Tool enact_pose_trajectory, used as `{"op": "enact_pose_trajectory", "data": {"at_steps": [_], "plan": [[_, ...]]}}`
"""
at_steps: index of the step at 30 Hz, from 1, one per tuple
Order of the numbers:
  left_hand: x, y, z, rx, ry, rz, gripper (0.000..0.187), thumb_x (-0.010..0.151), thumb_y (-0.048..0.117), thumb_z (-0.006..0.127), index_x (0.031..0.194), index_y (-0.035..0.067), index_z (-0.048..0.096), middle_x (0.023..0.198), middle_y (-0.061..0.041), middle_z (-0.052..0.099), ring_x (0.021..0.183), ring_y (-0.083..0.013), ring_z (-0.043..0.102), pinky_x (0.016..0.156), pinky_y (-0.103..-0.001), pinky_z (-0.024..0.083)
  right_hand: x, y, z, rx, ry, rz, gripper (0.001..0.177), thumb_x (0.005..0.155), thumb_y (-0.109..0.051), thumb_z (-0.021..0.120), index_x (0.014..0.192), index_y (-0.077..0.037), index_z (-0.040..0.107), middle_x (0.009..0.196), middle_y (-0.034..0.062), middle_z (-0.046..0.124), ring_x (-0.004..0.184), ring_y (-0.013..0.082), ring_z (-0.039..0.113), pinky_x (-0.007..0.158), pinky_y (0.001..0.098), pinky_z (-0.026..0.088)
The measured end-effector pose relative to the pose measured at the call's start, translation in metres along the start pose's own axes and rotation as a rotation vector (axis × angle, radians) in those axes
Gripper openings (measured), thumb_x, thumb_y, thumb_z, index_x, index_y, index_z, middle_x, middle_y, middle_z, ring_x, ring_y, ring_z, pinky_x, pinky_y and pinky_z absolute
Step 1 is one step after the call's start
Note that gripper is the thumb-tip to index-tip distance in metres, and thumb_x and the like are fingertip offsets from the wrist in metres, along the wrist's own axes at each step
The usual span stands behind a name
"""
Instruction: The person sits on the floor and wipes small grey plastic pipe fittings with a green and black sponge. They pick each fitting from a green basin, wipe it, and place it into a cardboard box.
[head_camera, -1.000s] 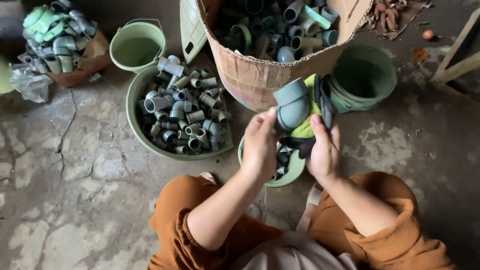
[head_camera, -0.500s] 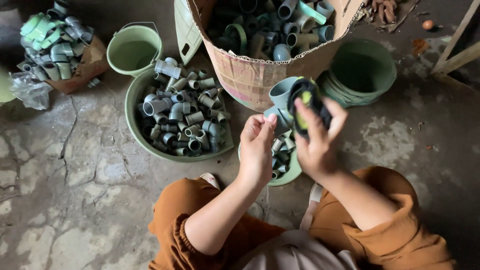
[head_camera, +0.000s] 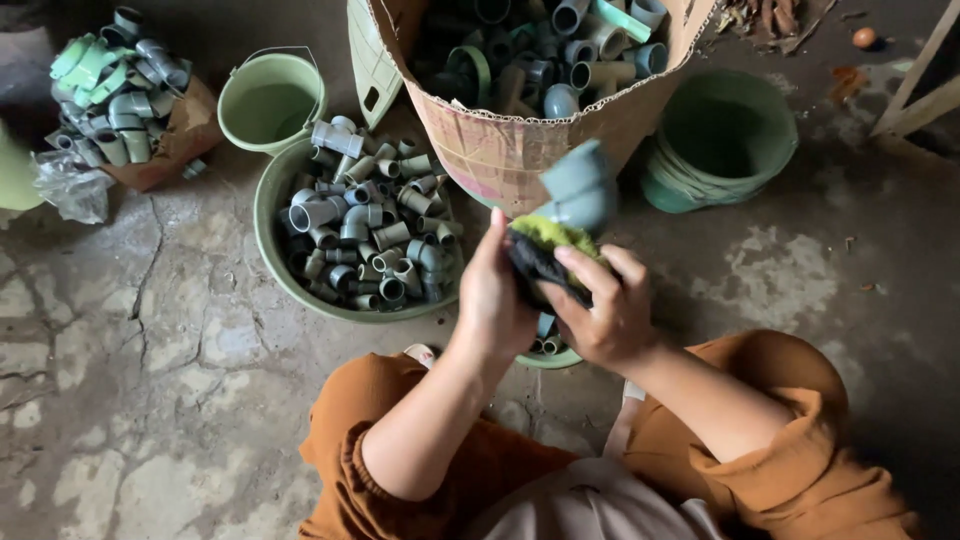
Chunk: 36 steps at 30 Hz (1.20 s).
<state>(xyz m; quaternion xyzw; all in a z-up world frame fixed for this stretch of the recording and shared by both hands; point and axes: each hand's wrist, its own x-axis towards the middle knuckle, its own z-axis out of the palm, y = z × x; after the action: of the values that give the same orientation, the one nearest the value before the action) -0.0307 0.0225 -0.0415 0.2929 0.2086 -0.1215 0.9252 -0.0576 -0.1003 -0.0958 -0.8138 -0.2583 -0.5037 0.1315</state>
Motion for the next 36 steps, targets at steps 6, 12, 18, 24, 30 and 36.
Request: {"op": "enact_pose_trajectory", "data": {"at_steps": [6,12,18,24,30,36], "plan": [[0.034,0.011,-0.039,-0.033,-0.201,-0.263,0.031,0.103,0.028,0.055,0.102,0.003,0.072,0.088,-0.012,0.073,0.079,-0.0253,0.072,0.077,-0.036,0.054,-0.008,0.023,0.0,0.218,0.04,-0.017,0.019,0.096,-0.026,0.067,0.113,-0.026,0.076,0.117,0.014,0.057,0.105,0.0416,0.055,0.094,0.0526,0.047],[0.01,-0.004,-0.02,0.055,-0.061,-0.254,0.026,0.1,0.011,0.048,0.081,0.004,0.064,0.063,-0.008,0.062,0.052,-0.0243,0.061,0.052,-0.036,0.043,0.026,0.014,-0.009,0.618,-0.104,0.65,0.032,0.101,-0.011,0.058,0.131,0.0,0.058,0.13,0.0266,0.049,0.123,0.0442,0.053,0.108,0.0528,0.039],[0.015,-0.011,-0.033,0.107,0.141,-0.329,0.022,0.091,0.003,0.044,0.075,0.003,0.06,0.059,-0.007,0.052,0.047,-0.0225,0.058,0.054,-0.036,0.049,0.032,-0.007,-0.013,0.71,-0.023,0.8,0.031,0.105,-0.018,0.053,0.131,-0.002,0.062,0.126,0.0168,0.057,0.118,0.0275,0.055,0.108,0.0429,0.041],[0.034,0.008,-0.046,0.116,0.174,-0.181,0.023,0.087,0.001,0.046,0.07,0.0,0.062,0.055,-0.01,0.05,0.045,-0.025,0.057,0.052,-0.035,0.048,0.03,0.008,-0.012,0.695,-0.221,0.69,0.024,0.098,-0.01,0.062,0.12,-0.004,0.068,0.129,0.0155,0.052,0.119,0.0319,0.057,0.108,0.043,0.041],[0.045,0.009,-0.056,0.171,0.024,-0.032,0.022,0.088,0.003,0.049,0.077,-0.002,0.068,0.06,-0.013,0.053,0.05,-0.0247,0.051,0.059,-0.039,0.049,0.044,0.038,-0.021,0.575,-0.711,0.546,0.025,0.078,0.001,0.074,0.1,-0.012,0.078,0.111,0.0133,0.065,0.106,0.0381,0.066,0.097,0.0483,0.051],[0.02,0.011,-0.032,0.591,0.05,0.369,0.022,0.093,0.007,0.05,0.089,0.001,0.07,0.079,-0.006,0.059,0.079,-0.015,0.052,0.071,-0.029,0.049,0.038,0.021,-0.022,0.976,-0.34,0.96,0.031,0.098,-0.022,0.058,0.124,-0.008,0.066,0.132,0.0156,0.055,0.131,0.0297,0.051,0.118,0.0475,0.032]]}}
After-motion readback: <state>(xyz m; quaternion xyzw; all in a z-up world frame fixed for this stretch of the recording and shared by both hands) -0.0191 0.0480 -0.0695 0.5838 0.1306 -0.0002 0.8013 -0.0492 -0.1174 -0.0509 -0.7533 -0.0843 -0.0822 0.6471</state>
